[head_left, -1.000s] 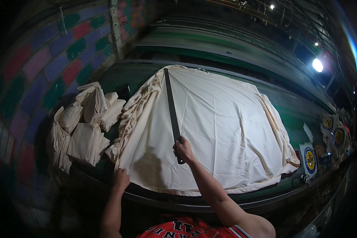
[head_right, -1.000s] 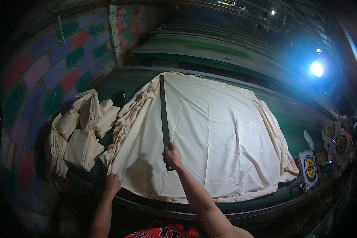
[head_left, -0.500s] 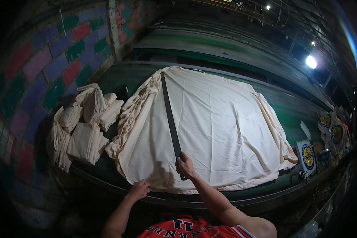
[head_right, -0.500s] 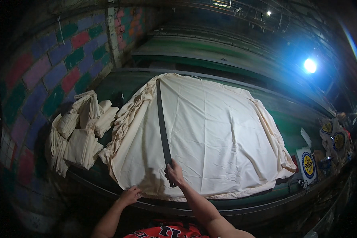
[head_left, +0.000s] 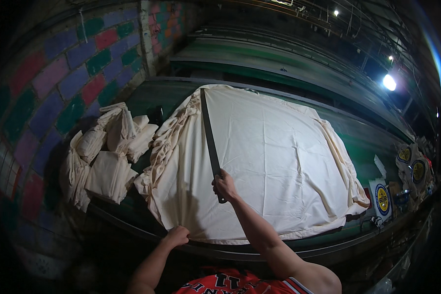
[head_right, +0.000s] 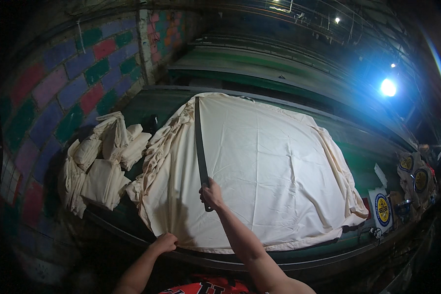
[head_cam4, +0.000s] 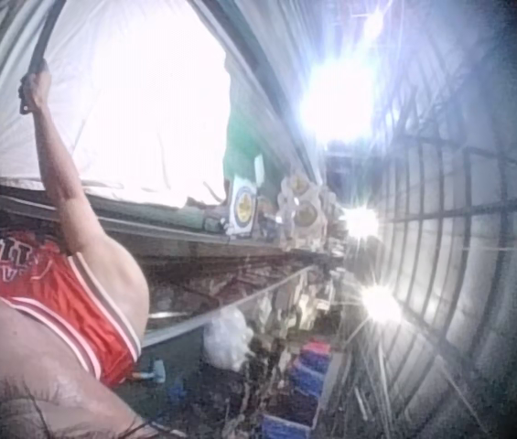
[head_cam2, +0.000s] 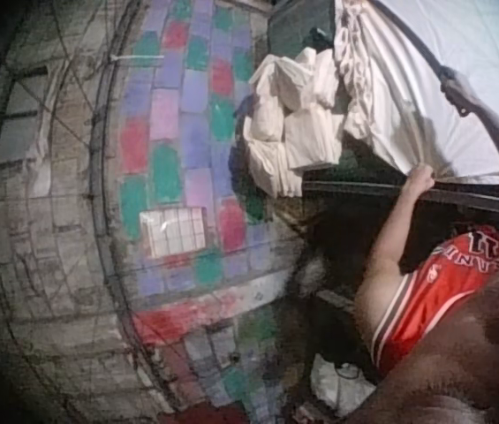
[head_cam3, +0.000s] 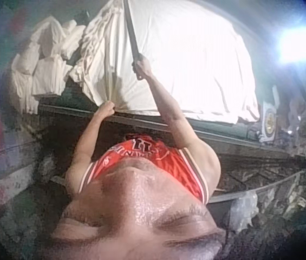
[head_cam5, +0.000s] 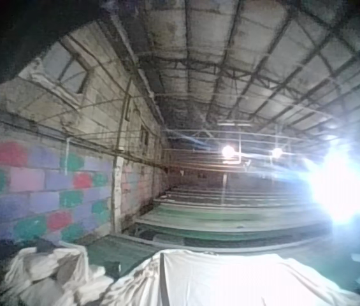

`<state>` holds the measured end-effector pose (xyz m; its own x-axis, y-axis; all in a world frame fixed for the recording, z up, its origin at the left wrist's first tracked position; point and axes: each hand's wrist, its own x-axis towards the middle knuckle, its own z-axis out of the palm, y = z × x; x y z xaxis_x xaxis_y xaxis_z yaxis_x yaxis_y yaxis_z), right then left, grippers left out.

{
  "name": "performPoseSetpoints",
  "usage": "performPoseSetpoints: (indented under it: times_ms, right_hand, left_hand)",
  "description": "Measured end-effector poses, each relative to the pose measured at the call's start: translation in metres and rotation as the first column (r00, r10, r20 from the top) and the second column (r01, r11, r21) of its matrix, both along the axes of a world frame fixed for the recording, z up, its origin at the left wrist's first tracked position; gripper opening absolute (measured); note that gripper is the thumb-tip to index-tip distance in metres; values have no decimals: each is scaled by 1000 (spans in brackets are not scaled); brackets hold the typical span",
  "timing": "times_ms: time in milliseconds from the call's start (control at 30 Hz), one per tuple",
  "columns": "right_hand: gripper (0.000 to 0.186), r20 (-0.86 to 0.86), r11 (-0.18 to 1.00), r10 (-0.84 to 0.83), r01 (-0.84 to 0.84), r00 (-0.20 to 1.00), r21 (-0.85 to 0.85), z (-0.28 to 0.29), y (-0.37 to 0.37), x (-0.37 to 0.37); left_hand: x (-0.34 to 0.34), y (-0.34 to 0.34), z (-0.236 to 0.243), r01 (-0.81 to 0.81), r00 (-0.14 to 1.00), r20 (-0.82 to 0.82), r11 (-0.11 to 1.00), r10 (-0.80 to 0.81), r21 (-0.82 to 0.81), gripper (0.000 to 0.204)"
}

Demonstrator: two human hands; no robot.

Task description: The person unfolds a large off-white fabric on a green worktable, aligns it, and uses a long metal straightedge to guide a cutting tool along the fabric's length. The person repeatedly repositions the straightedge and continues cutting across the fabric surface.

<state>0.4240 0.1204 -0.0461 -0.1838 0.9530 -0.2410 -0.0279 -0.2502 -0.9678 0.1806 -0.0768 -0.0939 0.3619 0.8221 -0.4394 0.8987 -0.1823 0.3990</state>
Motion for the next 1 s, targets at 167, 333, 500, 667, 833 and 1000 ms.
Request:
performPoseSetpoints:
  times_ms: [167, 333, 500, 667, 833, 1000]
  right_hand:
    - [23, 169, 1000, -17, 16, 986, 8, -11, -19, -1]
    - [27, 262, 1000, 16, -15, 965, -6, -35, -47, 9]
    - [31, 354, 1000, 7, -11, 935, 8, -53, -52, 17]
    - [32, 417, 999, -18, 2, 909, 39, -56, -49, 21]
    - [33, 448, 998, -9, -23, 894, 66, -48, -19, 20]
    - [30, 371, 994, -45, 5, 927, 108, -35, 7, 11]
  left_hand:
    - [7, 8, 8, 54, 996, -65, 996, -58, -66, 24]
    - [7, 5, 4, 45, 999, -24, 999, -45, 0, 24]
    - [6, 5, 2, 7, 999, 48, 1000, -7, -3, 16]
    - [3, 3, -1, -17, 997, 77, 1000, 16, 15, 15]
    - [1, 5, -4, 39, 998, 45, 999, -37, -32, 19]
    - [5, 9, 10, -11, 999, -50, 992, 4, -128, 23]
